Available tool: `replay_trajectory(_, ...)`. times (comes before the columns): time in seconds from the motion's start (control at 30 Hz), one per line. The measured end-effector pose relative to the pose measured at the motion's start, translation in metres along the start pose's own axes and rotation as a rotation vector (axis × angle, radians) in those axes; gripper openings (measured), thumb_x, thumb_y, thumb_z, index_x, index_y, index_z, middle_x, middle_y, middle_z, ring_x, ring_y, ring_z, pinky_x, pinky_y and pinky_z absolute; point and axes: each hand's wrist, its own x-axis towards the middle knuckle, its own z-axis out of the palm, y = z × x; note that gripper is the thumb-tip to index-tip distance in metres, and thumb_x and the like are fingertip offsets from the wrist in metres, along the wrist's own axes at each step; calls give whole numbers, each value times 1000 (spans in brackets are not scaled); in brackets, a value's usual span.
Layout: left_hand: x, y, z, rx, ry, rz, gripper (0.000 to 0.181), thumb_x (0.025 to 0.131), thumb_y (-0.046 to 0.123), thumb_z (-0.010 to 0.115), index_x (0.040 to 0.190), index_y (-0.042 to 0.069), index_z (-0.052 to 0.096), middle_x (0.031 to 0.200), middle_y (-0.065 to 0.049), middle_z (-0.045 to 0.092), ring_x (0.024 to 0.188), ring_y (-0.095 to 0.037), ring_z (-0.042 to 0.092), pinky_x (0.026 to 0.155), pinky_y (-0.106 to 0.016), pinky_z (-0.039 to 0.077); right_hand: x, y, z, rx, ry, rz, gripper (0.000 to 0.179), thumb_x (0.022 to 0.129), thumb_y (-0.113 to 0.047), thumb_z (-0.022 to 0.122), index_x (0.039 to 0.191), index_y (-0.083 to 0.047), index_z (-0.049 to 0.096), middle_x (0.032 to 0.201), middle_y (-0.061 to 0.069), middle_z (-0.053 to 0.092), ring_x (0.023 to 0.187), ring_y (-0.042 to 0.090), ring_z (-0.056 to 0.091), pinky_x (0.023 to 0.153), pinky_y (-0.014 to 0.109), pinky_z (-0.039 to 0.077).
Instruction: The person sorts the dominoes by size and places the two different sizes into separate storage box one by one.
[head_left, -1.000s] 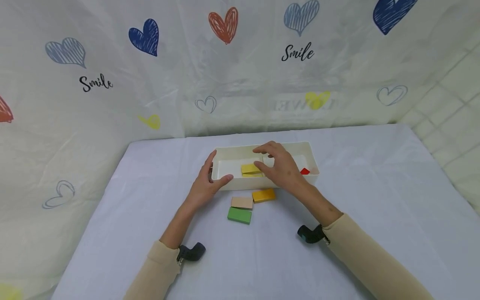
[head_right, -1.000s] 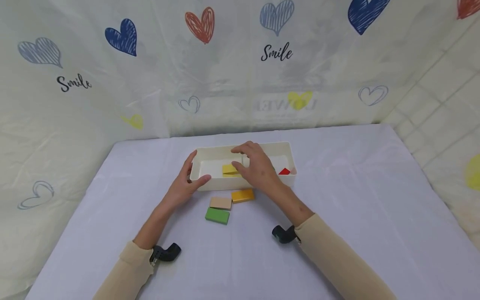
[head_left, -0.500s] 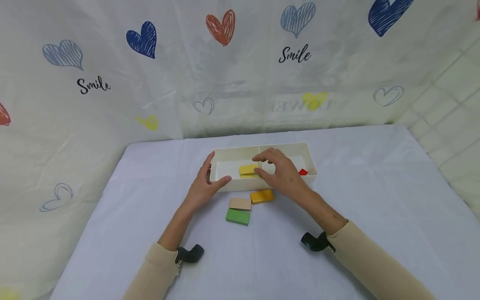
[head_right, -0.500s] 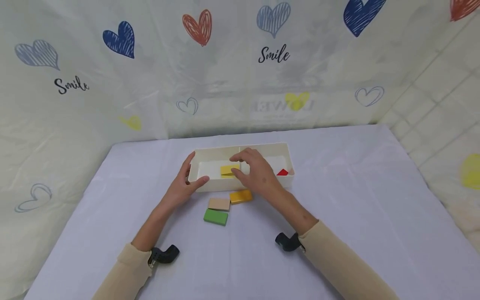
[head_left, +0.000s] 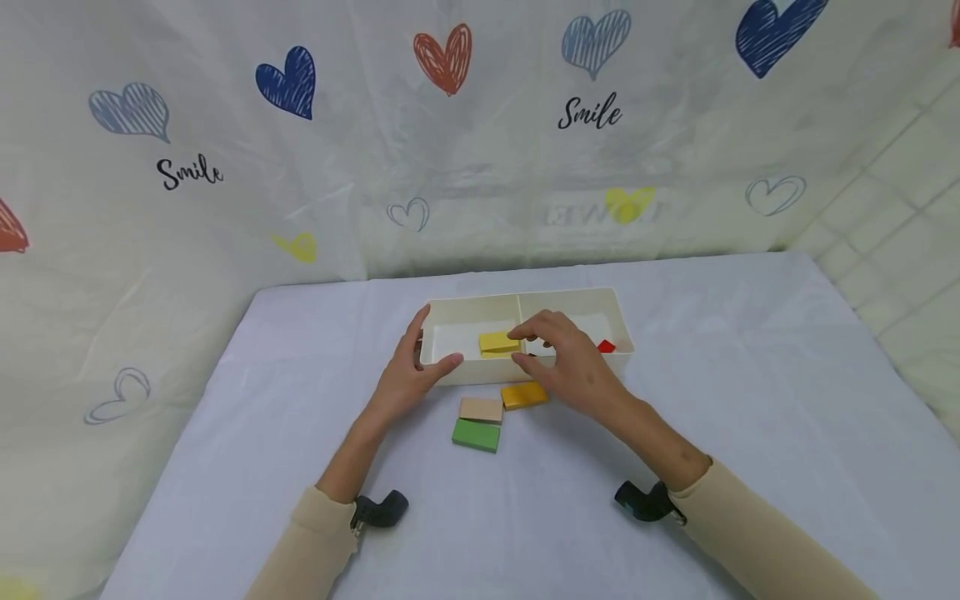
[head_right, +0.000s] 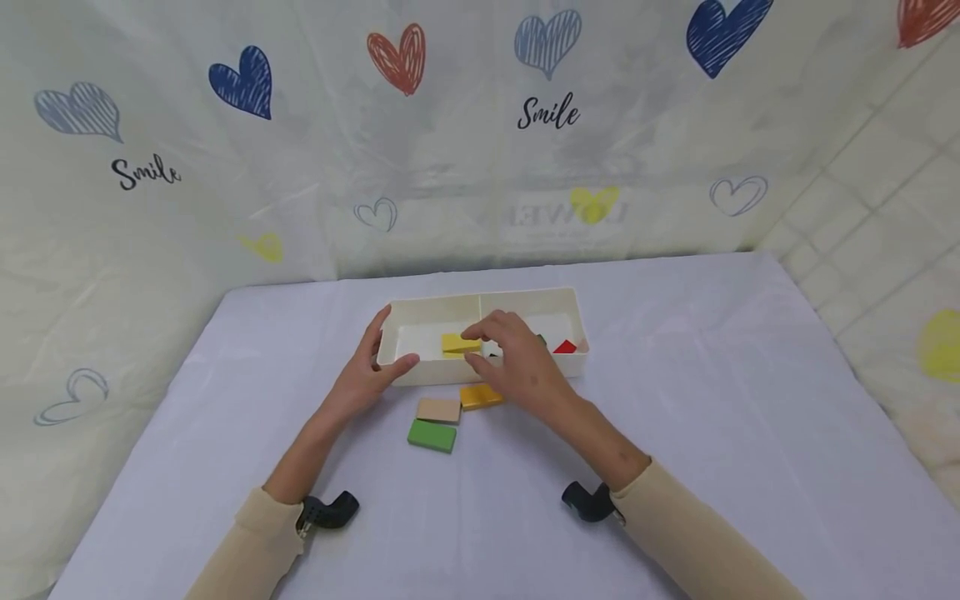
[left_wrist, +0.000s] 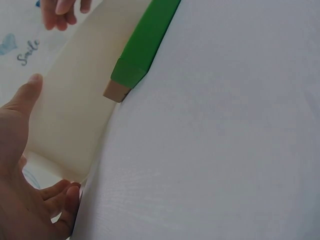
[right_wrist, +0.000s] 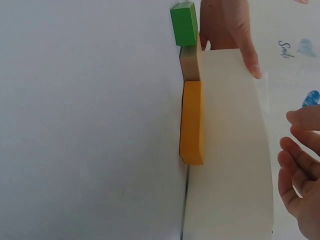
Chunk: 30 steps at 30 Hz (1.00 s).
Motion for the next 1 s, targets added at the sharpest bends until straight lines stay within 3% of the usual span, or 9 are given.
replay_trajectory(0.3,-1,1,-1,-1,7,-2,97,91,57,75,163,52,9,158,-6,40,137,-27,50,103,-47,46,-7,-2,1,-39,-17,-1,28,94,-17,78,121,-14,72,117,3,71,110,23,61,91,41,56)
replay_trajectory(0.5,0,0,-1,-6,1,5,98,91,55,75,164,49,9,159,-7,40,139,-29,50,104,-49,46,-11,0,2,-36,-1,-29,26,94,-12,78,119,-13,73,112,-2,70,107,19,62,88,36,54)
replay_trajectory(0.67,0,0,-1,-11,4,4,99,91,57,75,163,51,9,160,-6,39,140,-28,49,104,-48,47,-13,1,2,-39,10,-46,27,93,-10,78,119,-13,72,107,-2,70,103,16,61,85,37,55)
replay_trajectory(1.0,2,-2,-1,-17,-4,-4,96,91,58,74,162,54,9,160,-5,37,141,-27,48,105,-49,47,-21,3,4,-25,-1,-60,29,92,-7,79,119,-14,72,105,1,71,99,14,60,80,27,53)
